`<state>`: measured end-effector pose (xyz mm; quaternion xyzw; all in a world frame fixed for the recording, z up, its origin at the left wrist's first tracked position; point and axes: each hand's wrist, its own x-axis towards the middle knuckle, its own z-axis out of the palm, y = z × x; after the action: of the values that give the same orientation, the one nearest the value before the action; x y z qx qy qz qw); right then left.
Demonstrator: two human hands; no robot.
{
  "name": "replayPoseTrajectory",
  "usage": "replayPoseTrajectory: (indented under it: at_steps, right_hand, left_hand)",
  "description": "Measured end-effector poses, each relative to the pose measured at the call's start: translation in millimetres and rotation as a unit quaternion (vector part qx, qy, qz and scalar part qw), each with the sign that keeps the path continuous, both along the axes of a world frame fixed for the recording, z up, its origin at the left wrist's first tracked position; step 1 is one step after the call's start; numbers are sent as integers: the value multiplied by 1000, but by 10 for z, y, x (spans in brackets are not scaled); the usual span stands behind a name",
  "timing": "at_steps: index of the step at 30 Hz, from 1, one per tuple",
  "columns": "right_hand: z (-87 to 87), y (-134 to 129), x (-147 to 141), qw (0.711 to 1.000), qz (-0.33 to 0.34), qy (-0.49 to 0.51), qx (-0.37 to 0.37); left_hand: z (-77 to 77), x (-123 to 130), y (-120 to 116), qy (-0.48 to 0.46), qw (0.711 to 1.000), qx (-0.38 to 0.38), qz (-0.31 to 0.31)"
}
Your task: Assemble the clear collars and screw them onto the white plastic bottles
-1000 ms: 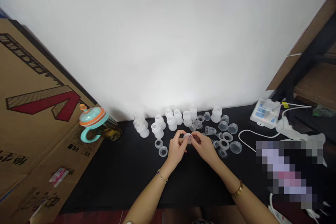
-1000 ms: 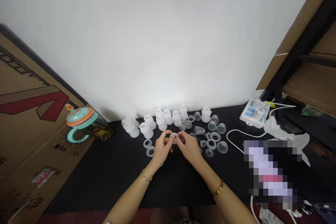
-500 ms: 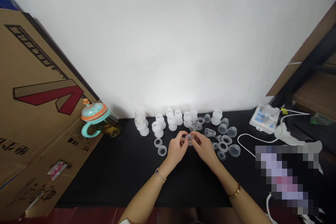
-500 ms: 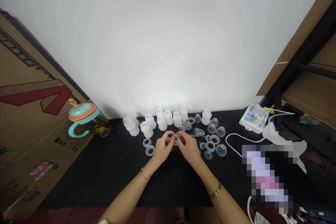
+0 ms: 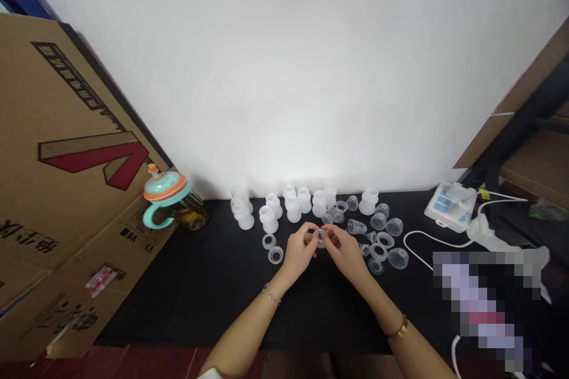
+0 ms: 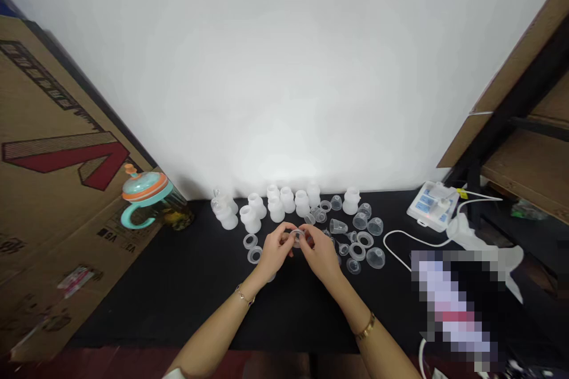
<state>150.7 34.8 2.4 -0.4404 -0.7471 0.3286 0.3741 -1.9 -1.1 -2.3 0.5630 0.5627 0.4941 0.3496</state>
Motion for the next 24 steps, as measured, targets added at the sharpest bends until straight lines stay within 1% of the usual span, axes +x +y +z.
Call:
replayPoseTrajectory:
  at_steps: [4, 9, 15, 21, 24]
  right_hand:
    - [-3, 12, 2, 1000, -5, 4, 3]
    - [-15, 20, 9, 1000, -12, 12, 2]
    - [-3, 6, 5, 1000, -7, 13, -2]
    - [14, -13, 3, 1000, -7, 5, 3]
    - [16, -15, 1, 1000, -1, -8, -3]
  left_hand:
    - [6, 4, -4, -7, 1000, 4, 0]
    - [3, 10, -10, -29, 999, 4, -19]
    - [-30, 11, 12, -32, 999, -1, -9]
    - [18, 17, 14, -6, 1000, -3, 5]
    - [15, 21, 0, -25, 1000, -4, 9]
